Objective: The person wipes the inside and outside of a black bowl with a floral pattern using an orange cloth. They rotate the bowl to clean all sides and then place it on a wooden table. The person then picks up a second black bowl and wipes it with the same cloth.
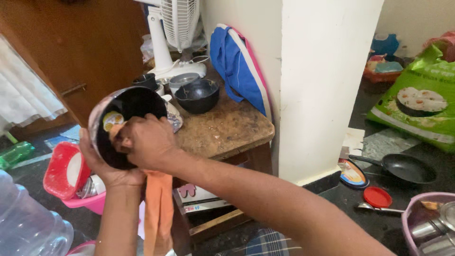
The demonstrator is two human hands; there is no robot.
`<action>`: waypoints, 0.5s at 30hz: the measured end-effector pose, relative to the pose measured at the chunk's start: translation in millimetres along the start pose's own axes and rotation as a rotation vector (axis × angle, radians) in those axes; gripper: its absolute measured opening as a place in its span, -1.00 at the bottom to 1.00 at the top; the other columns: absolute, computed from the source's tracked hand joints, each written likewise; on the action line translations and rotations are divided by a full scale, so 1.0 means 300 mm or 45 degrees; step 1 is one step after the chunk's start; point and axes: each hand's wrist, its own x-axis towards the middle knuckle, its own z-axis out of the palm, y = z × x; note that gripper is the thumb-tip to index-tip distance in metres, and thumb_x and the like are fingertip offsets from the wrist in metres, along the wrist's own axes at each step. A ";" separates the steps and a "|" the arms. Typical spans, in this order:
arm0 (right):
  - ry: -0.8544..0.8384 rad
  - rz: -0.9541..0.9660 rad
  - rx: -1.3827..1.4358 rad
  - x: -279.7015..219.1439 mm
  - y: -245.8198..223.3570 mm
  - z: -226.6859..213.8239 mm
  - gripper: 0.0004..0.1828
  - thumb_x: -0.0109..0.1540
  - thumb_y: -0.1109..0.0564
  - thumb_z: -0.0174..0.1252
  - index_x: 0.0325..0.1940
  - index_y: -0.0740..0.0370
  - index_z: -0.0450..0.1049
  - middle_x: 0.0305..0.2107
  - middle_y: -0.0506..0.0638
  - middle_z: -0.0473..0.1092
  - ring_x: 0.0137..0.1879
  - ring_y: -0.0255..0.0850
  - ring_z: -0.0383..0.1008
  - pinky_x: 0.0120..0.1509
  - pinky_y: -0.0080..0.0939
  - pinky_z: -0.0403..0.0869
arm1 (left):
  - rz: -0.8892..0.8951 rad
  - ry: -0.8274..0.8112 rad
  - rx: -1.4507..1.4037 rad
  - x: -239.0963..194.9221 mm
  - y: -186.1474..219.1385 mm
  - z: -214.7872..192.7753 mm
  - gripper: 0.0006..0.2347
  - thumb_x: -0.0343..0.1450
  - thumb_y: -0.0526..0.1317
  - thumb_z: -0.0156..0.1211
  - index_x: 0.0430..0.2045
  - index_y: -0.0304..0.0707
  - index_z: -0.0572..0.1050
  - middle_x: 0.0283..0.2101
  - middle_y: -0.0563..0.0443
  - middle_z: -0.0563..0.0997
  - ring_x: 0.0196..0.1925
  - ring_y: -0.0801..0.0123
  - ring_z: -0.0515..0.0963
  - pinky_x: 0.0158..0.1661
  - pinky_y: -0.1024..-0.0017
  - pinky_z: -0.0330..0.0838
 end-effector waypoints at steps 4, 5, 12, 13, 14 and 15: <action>0.326 -0.609 -0.573 0.032 0.112 -0.056 -0.79 0.06 0.03 0.43 -0.24 0.00 0.65 -0.07 -0.03 0.45 0.15 -0.02 0.38 0.22 0.02 0.34 | -0.088 0.003 -0.008 -0.022 0.004 0.114 -0.48 0.38 0.20 0.16 0.10 -0.13 0.54 0.07 0.04 0.65 0.14 0.23 0.61 0.24 0.17 0.48; 0.334 -0.431 -0.469 0.016 0.106 -0.043 -0.76 -0.02 0.05 0.40 -0.28 0.01 0.65 -0.10 -0.02 0.48 0.09 -0.01 0.41 0.18 0.03 0.36 | -0.072 -0.017 -0.006 -0.019 -0.006 0.120 -0.48 0.40 0.19 0.16 0.13 -0.14 0.54 0.09 0.04 0.64 0.17 0.24 0.60 0.26 0.18 0.46; -0.241 0.325 0.307 0.002 0.048 0.006 -0.81 0.03 0.03 0.36 -0.30 0.05 0.66 -0.32 0.11 0.58 -0.18 0.07 0.61 -0.03 0.02 0.55 | 0.114 0.022 0.231 -0.014 0.012 0.069 -0.52 0.45 0.15 0.18 0.10 -0.20 0.49 0.06 -0.03 0.60 0.04 0.17 0.54 0.14 0.18 0.44; -0.235 0.250 0.287 -0.010 0.069 -0.002 -0.80 0.02 0.03 0.36 -0.29 0.02 0.67 -0.31 0.09 0.58 -0.18 0.06 0.61 -0.04 0.02 0.54 | 0.123 0.104 0.285 -0.002 0.013 0.061 -0.54 0.46 0.14 0.17 0.08 -0.21 0.48 0.00 -0.05 0.57 -0.11 0.15 0.49 -0.02 0.19 0.43; -0.229 0.174 0.267 -0.020 0.090 -0.012 -0.80 0.01 0.03 0.37 -0.28 -0.01 0.69 -0.30 0.06 0.57 -0.19 0.05 0.61 -0.05 0.02 0.54 | 0.130 0.186 0.338 0.002 0.012 0.057 -0.55 0.47 0.13 0.17 0.05 -0.23 0.48 -0.06 -0.07 0.54 -0.26 0.12 0.44 -0.18 0.20 0.42; -0.219 0.088 0.252 -0.018 0.101 -0.020 -0.79 0.00 0.02 0.38 -0.28 -0.03 0.70 -0.30 0.04 0.57 -0.20 0.04 0.60 -0.06 0.01 0.53 | 0.073 0.136 0.243 0.003 0.014 0.060 -0.57 0.47 0.12 0.17 0.07 -0.20 0.48 -0.01 -0.03 0.57 -0.11 0.17 0.49 -0.03 0.20 0.44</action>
